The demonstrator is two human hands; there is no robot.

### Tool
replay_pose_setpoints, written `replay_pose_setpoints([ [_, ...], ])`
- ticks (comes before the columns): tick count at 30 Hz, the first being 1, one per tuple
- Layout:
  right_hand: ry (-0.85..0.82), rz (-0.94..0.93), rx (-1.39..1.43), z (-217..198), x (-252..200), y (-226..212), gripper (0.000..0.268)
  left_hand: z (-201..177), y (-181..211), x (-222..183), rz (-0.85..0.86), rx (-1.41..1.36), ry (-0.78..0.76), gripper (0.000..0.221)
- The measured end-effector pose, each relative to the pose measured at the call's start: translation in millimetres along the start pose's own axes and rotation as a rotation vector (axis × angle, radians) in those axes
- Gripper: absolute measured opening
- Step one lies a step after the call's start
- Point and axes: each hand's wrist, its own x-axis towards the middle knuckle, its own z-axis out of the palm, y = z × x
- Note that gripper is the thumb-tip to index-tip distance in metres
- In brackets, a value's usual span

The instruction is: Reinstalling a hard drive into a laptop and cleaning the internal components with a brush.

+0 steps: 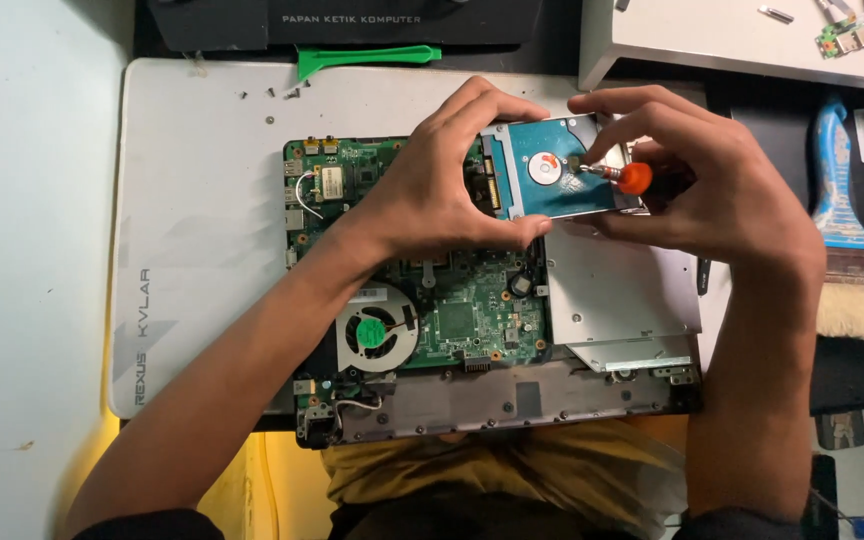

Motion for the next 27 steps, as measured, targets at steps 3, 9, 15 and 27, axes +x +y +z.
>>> replay_pose_setpoints([
  [3, 0.022, 0.025, 0.012, 0, 4, -15, 0.067, 0, -2, -1, 0.106, 0.017, -0.014, 0.09],
  [9, 0.113, 0.102, 0.02, -9, -6, -6, 0.107, -4, -7, -1, 0.204, 0.015, 0.009, 0.092],
  [15, 0.143, -0.079, 0.005, -15, -9, 7, 0.103, -9, -1, 0, 0.16, 0.031, -0.022, 0.092],
  [27, 0.067, -0.112, -0.321, -12, -6, 2, 0.107, 1, -20, 2, 0.336, 0.465, 0.072, 0.1],
])
